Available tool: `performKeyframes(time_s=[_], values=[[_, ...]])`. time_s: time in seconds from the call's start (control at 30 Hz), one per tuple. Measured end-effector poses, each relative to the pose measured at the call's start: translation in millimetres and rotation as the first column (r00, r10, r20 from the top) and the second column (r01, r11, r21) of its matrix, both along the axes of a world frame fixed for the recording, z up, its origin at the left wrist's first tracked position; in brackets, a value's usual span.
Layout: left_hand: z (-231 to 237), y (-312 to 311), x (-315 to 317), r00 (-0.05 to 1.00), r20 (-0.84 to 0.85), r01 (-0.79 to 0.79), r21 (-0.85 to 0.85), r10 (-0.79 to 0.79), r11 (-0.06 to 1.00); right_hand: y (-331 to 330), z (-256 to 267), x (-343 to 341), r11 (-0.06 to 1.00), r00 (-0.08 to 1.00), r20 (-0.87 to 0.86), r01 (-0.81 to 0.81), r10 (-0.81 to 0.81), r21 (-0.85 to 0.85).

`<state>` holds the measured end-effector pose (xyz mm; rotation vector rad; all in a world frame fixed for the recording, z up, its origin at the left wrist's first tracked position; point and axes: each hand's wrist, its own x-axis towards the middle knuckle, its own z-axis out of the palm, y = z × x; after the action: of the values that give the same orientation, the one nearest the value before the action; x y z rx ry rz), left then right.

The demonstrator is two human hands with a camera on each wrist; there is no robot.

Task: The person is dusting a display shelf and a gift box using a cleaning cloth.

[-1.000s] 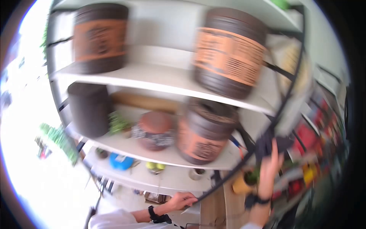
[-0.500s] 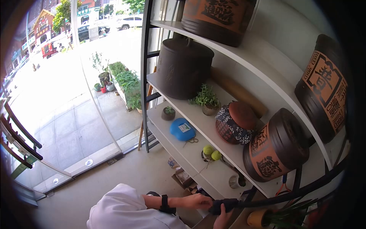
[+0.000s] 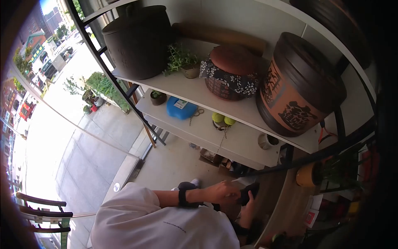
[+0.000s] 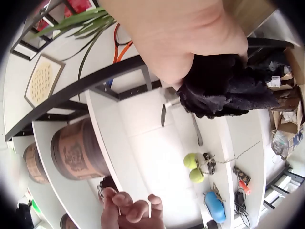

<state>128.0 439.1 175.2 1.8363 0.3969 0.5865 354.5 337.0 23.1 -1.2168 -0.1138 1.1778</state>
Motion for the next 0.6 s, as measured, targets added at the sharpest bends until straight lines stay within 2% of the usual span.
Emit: performKeyframes(time_s=[0.03, 0.07, 0.1, 0.13, 0.2, 0.23, 0.27, 0.3, 0.37, 0.47, 0.53, 0.6], values=[[-0.2, 1.8, 0.9, 0.999, -0.027, 0.017, -0.03, -0.018, 0.999, -14.6, -31.9, 7.0, 0.994, 0.975, 0.213, -0.074, 0.056, 0.079], [1.9, 8.0, 6.4, 0.996, -0.055, 0.063, -0.049, -0.066, 0.997, -29.9, -63.7, 16.2, 0.996, 0.989, 0.149, -0.019, 0.006, 0.085], [9.7, 11.1, 9.4, 0.991, -0.093, 0.088, -0.088, -0.096, 0.992, -40.3, -54.0, 12.6, 0.997, 0.908, 0.414, -0.078, 0.061, 0.024], [6.4, 9.0, 14.7, 0.982, -0.145, 0.102, -0.154, -0.125, 0.983, -48.6, -36.8, 7.3, 0.994, 0.757, 0.645, -0.087, 0.106, -0.061], [1.5, 10.6, 24.9, 0.952, -0.266, 0.083, -0.246, -0.15, 0.966, -57.6, -7.5, -4.9, 0.979, 0.541, 0.821, -0.021, 0.182, -0.203], [9.1, 13.1, 34.2, 0.959, -0.239, 0.113, -0.177, -0.154, 0.978, -54.3, -16.5, -7.7, 0.992, 0.763, 0.646, 0.102, -0.028, -0.077], [5.6, 17.7, 42.0, 0.955, -0.242, 0.145, -0.134, -0.174, 0.98, -50.8, -15.5, -8.6, 0.98, 0.863, 0.48, 0.195, -0.159, -0.027], [-1.7, 21.0, 49.4, 0.952, -0.242, 0.169, -0.092, -0.187, 0.981, -47.8, -14.7, -9.6, 0.949, 0.906, 0.295, 0.316, -0.305, 0.012], [-6.0, 24.4, 70.1, 0.956, -0.245, 0.158, -0.042, -0.163, 0.987, -42.3, -1.4, 1.3, 0.914, 0.912, 0.068, 0.406, -0.404, -0.013], [-20.1, 38.1, 106.6, 0.986, -0.156, 0.062, 0.066, -0.051, 0.996, -39.0, -20.6, 26.4, 0.869, 0.82, -0.317, 0.494, -0.477, -0.03], [-8.1, 45.2, 133.8, 0.997, -0.071, 0.03, -0.087, -0.036, 0.996, -38.8, -27.4, 43.6, 0.833, 0.776, -0.354, 0.553, -0.522, -0.017], [-2.0, 55.9, 162.7, 0.999, -0.027, -0.038, 0.035, 0.039, 0.999, -33.8, -31.8, 66.6, 0.813, 0.75, -0.388, 0.582, -0.536, 0.002]])
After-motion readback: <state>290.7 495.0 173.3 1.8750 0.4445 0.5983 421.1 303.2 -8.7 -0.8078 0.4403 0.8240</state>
